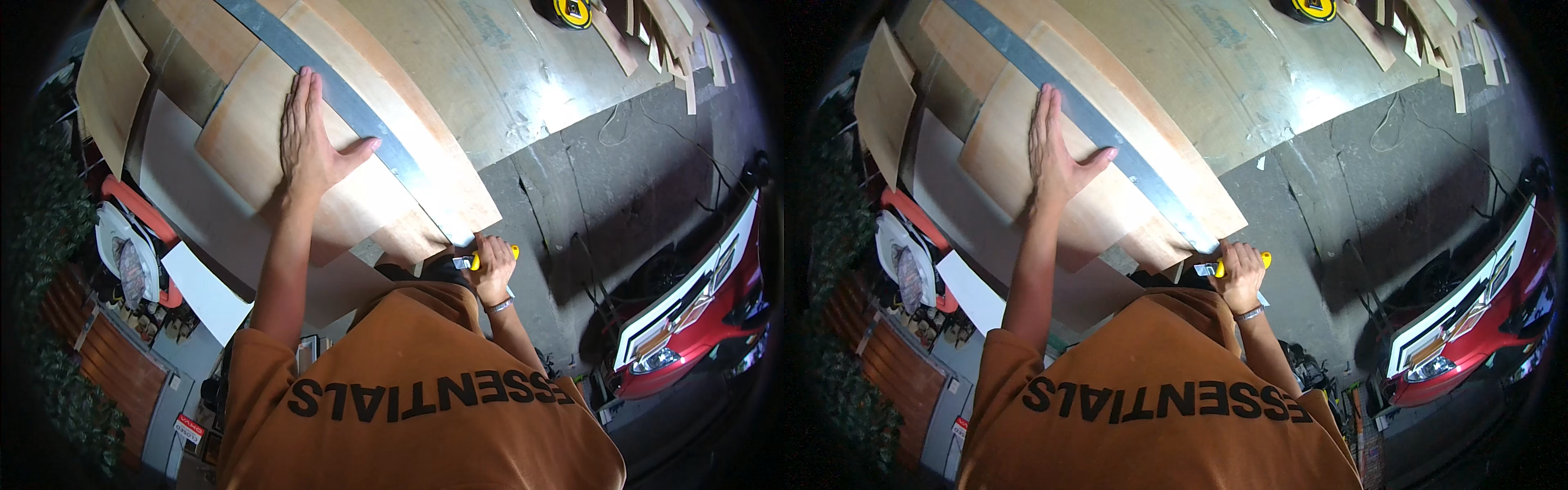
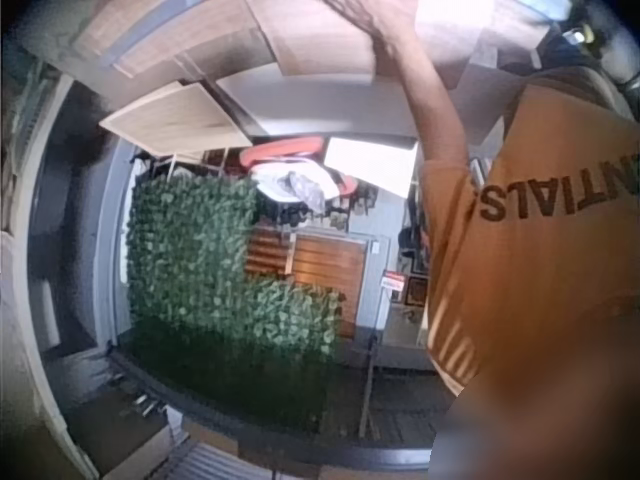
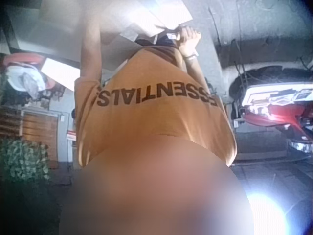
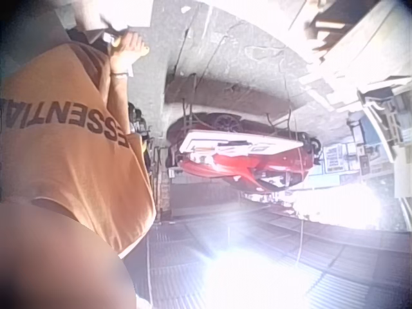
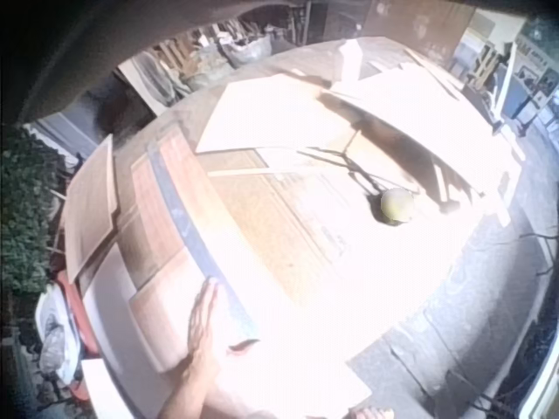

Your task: The person measures and marks a wooden board with a tape measure and pencil, then uses a utility knife and metal straightedge to cut the board along the marked lines. The person repeats the process on a second board, measuring, marking, and cutting it into smaller pieces.

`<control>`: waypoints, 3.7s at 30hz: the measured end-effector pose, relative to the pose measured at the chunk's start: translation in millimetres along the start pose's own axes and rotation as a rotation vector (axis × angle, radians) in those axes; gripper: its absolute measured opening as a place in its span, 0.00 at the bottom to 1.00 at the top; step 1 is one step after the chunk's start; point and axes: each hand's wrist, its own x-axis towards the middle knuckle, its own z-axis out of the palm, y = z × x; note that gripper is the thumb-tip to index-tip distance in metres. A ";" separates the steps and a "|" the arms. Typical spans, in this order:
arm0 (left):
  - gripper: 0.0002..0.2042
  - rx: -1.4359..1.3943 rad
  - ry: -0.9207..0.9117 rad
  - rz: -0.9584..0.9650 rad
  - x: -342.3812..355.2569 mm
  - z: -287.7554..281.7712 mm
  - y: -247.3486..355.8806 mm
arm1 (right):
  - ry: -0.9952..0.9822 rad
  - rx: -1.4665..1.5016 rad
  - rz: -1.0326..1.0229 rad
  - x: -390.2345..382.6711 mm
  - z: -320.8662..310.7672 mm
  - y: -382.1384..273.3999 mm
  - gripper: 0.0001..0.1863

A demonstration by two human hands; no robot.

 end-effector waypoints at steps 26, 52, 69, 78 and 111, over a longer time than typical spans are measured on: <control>0.59 -0.023 0.019 0.018 0.0 -1.2 -1.1 | 0.031 -0.006 -0.030 -0.6 2.2 4.1 0.35; 0.58 -0.004 0.034 0.021 1.9 0.2 -0.9 | 0.020 -0.003 -0.013 1.7 0.0 0.5 0.33; 0.55 -0.068 -0.136 -0.210 -12.1 -10.0 20.0 | -0.130 0.940 0.381 77.0 -140.8 -29.7 0.28; 0.70 -0.080 -0.147 -0.359 -11.9 -1.6 48.7 | -0.291 0.797 -0.024 203.2 -86.8 -122.6 0.26; 0.59 -0.075 -0.117 -0.376 -16.4 6.2 42.0 | -0.160 -0.065 -0.143 231.6 -14.2 -141.8 0.21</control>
